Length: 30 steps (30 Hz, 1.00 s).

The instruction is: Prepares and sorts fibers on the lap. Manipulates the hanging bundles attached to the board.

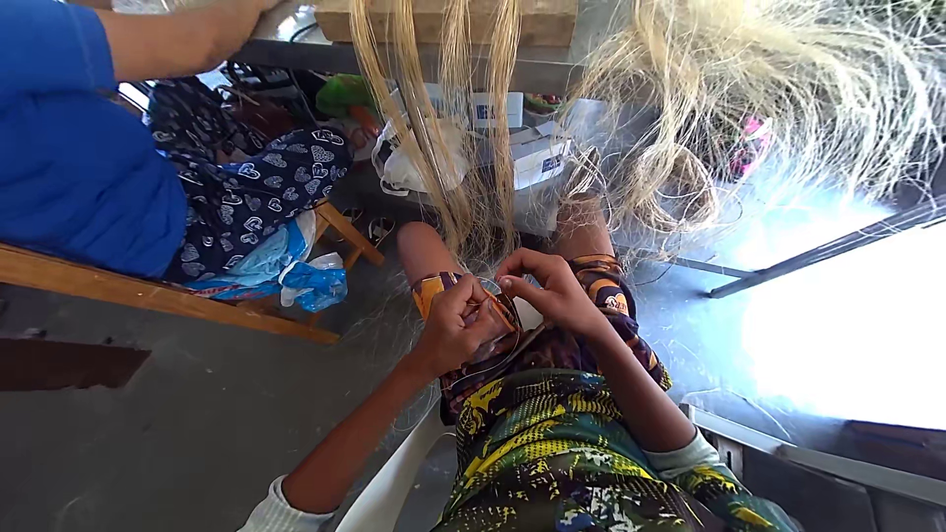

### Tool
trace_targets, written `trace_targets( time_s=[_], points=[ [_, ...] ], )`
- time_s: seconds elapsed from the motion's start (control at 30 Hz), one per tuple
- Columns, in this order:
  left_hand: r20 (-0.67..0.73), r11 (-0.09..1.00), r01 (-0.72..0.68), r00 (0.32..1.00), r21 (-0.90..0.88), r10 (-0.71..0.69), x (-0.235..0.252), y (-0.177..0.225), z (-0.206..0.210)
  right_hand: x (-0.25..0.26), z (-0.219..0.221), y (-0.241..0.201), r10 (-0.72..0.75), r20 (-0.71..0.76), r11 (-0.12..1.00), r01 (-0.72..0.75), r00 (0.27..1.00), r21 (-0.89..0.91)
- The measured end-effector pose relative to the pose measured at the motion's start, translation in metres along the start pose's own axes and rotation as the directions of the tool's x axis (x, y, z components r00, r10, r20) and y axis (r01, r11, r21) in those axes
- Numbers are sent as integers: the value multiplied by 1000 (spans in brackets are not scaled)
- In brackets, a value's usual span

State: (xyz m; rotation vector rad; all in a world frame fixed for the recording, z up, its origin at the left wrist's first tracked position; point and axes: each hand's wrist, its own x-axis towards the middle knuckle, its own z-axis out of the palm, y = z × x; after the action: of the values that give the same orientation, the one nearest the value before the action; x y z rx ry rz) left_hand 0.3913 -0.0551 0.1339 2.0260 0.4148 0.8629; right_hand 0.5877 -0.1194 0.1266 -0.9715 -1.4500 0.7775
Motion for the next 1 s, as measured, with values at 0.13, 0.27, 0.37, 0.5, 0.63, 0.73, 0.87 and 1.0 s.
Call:
trace_targets(
  time_s=[0.13,0.27,0.37,0.5,0.63,0.73,0.87,1.0],
  points=[
    [5,1000,28,1000,-10,-28,1,-4,-3,4,6,1,-55,-115,998,51,992,-37],
    [-46,998,14,999,-54,-16,-3,-17,-9,5,-6,3,-81,-234,994,61,969,-92],
    [-77,998,18,997,-66,-23,-5,-17,-8,5,-3,7,-86,-278,993,61,957,-96],
    [-90,998,4,996,-69,-10,-5,-14,-6,4,3,11,-119,-321,991,90,940,-102],
    [-100,997,5,995,-81,-13,-4,-15,-5,3,5,12,-130,-336,990,103,933,-99],
    [-106,997,3,994,-81,-12,-4,-16,-5,2,6,13,-137,-348,989,110,928,-96],
    [-101,997,5,995,-80,-13,-5,-17,-4,1,7,14,-138,-361,988,104,922,-112],
    [-90,995,26,995,-96,-35,-6,-18,-4,1,7,17,-137,-367,988,102,920,-115]
  ],
)
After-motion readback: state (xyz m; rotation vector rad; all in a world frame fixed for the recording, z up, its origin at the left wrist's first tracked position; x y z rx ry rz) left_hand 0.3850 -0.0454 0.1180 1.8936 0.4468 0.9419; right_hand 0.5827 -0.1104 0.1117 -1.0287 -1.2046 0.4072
